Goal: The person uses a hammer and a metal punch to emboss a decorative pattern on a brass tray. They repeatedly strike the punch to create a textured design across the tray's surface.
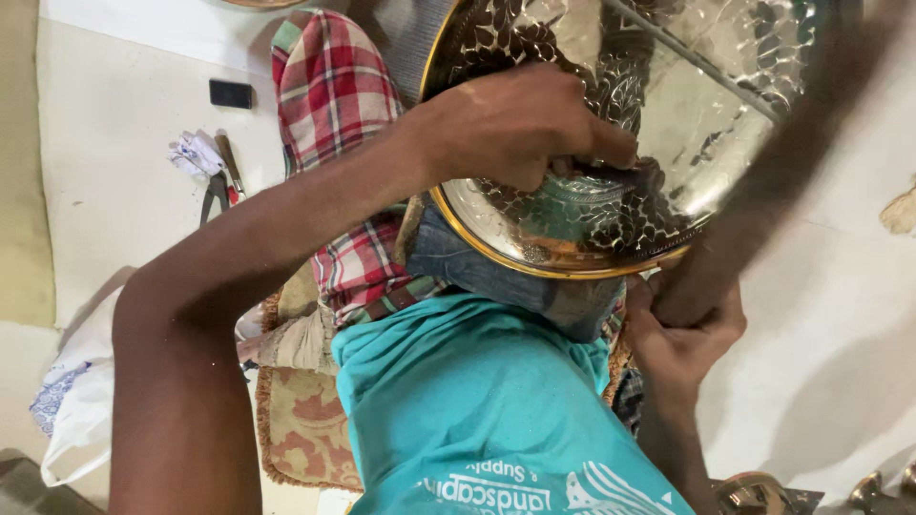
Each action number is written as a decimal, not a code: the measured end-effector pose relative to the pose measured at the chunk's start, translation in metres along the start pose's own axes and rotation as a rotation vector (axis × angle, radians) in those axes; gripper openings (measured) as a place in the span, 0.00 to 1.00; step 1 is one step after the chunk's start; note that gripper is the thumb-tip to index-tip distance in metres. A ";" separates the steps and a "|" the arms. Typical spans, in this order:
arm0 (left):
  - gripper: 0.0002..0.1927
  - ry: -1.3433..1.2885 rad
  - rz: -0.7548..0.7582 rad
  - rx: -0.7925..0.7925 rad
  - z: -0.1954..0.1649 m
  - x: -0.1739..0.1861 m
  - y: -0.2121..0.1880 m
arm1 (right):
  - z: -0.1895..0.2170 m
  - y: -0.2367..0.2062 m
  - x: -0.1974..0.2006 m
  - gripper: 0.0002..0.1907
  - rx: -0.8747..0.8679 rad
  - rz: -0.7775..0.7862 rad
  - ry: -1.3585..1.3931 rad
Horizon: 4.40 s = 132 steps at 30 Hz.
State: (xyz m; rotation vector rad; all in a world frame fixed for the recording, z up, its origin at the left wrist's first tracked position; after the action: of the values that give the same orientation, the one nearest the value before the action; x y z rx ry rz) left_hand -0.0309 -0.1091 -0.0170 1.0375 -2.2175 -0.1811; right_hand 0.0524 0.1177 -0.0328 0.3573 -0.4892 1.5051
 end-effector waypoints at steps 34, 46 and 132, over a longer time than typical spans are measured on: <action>0.19 -0.101 0.044 -0.177 0.003 0.016 -0.001 | 0.006 -0.004 -0.032 0.20 -0.029 -0.026 -0.162; 0.18 0.013 0.098 -0.178 0.007 0.012 0.006 | -0.007 -0.006 -0.030 0.22 0.066 -0.046 -0.172; 0.31 -0.065 -0.106 0.077 0.004 0.042 -0.018 | 0.023 0.021 -0.015 0.11 0.234 0.041 -0.243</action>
State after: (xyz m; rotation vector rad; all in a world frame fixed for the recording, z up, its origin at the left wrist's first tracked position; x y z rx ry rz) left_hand -0.0412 -0.1524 -0.0057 1.2077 -2.2443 -0.1796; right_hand 0.0294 0.0942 -0.0226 0.7231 -0.5148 1.5709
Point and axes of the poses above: each hand's wrist, its own y-axis towards the middle knuckle, its own x-axis out of the back of the hand, z = x × y, the point moved 9 cm from there along y, towards the middle knuckle, and after that the axes turned 13 degrees about -y, right-handed, at the moved point
